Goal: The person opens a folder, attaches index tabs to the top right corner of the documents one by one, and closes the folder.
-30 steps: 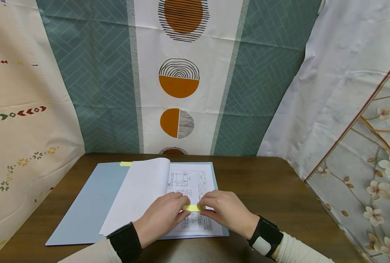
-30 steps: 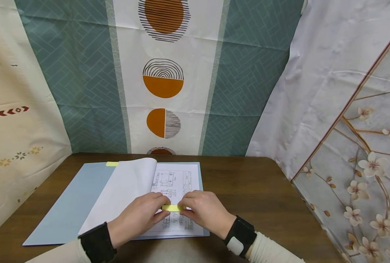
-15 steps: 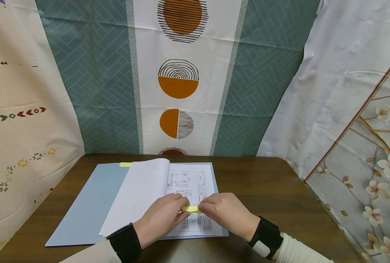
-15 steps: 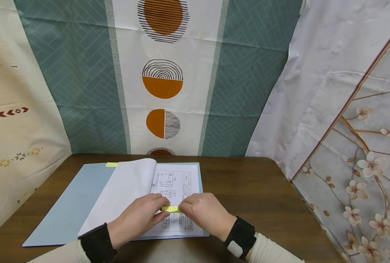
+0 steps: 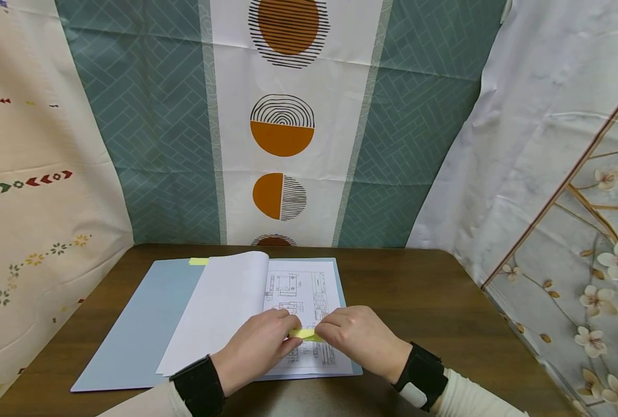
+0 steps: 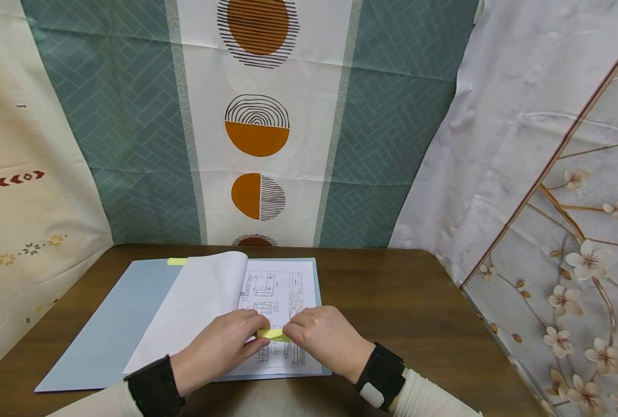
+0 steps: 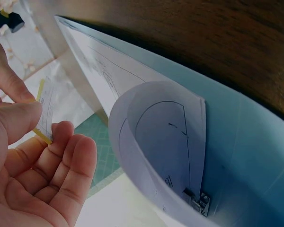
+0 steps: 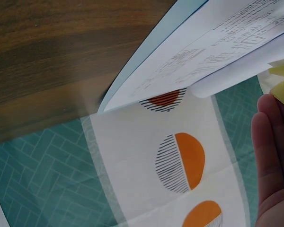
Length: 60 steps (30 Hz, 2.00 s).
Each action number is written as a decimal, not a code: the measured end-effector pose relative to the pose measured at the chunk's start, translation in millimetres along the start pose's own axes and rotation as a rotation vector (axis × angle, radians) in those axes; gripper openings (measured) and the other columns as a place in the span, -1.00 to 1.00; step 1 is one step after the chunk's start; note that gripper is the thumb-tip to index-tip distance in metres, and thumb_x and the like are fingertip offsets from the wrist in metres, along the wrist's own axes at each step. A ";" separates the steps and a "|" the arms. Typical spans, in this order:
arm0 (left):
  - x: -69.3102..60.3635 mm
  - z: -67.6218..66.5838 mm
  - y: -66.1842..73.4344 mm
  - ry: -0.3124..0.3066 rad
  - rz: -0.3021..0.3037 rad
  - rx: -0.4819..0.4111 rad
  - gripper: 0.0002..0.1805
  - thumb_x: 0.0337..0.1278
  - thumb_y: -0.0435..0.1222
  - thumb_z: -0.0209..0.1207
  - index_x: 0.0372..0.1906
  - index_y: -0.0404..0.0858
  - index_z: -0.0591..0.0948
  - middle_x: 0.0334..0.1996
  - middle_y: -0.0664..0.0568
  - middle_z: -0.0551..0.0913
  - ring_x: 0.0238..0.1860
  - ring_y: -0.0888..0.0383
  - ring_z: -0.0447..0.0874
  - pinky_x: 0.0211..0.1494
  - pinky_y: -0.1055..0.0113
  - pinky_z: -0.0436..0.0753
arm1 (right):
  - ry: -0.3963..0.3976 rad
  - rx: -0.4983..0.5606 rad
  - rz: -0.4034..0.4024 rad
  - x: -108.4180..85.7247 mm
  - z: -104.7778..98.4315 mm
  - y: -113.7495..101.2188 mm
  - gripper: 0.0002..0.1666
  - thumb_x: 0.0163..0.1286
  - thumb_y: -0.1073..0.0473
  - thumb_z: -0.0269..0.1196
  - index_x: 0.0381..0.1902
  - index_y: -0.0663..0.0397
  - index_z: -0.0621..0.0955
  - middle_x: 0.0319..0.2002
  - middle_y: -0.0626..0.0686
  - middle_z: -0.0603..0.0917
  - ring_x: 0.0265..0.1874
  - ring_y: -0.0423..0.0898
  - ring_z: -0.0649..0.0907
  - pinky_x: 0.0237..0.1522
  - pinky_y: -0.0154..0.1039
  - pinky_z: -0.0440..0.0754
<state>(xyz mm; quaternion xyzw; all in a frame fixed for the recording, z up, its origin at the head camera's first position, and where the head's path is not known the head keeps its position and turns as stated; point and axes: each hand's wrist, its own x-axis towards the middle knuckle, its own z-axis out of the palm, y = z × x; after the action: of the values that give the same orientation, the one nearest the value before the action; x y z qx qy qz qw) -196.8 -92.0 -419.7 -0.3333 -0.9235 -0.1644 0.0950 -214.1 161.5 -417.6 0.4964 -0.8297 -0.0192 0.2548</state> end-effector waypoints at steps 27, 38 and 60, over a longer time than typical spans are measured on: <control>0.1 1.6 3.0 0.001 0.056 -0.003 -0.76 0.20 -0.19 0.64 -0.19 -0.16 0.79 -0.40 0.23 0.62 -0.39 0.30 0.42 -0.26 0.37 0.54 | -0.014 0.331 0.206 3.0 -4.4 2.3 -0.82 0.33 0.15 0.65 -0.13 -0.14 0.88 -0.22 -0.22 0.84 -0.26 -0.32 0.73 -0.07 -0.38 0.73; 0.8 3.4 5.4 -0.046 0.041 -0.006 -0.77 0.22 -0.17 0.63 -0.14 -0.14 0.83 -0.34 0.22 0.70 -0.35 0.30 0.48 -0.17 0.37 0.61 | -0.002 0.320 0.208 1.8 -3.2 3.6 -0.82 0.33 0.17 0.65 -0.13 -0.12 0.88 -0.23 -0.22 0.84 -0.28 -0.33 0.74 -0.10 -0.38 0.73; -0.3 6.2 5.9 -0.062 0.071 -0.018 -0.73 0.13 -0.20 0.67 -0.16 -0.16 0.82 -0.36 0.21 0.73 -0.38 0.32 0.50 -0.21 0.39 0.61 | 0.015 0.326 0.236 1.4 -2.9 5.2 -0.77 0.30 0.21 0.66 -0.10 -0.10 0.89 -0.20 -0.21 0.85 -0.25 -0.31 0.75 -0.09 -0.32 0.76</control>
<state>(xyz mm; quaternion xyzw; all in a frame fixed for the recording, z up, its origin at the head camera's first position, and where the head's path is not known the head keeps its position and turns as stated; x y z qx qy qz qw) -193.2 -85.6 -424.2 -0.3716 -0.9121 -0.1588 0.0693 -217.6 163.6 -413.0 0.4307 -0.8722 0.1492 0.1778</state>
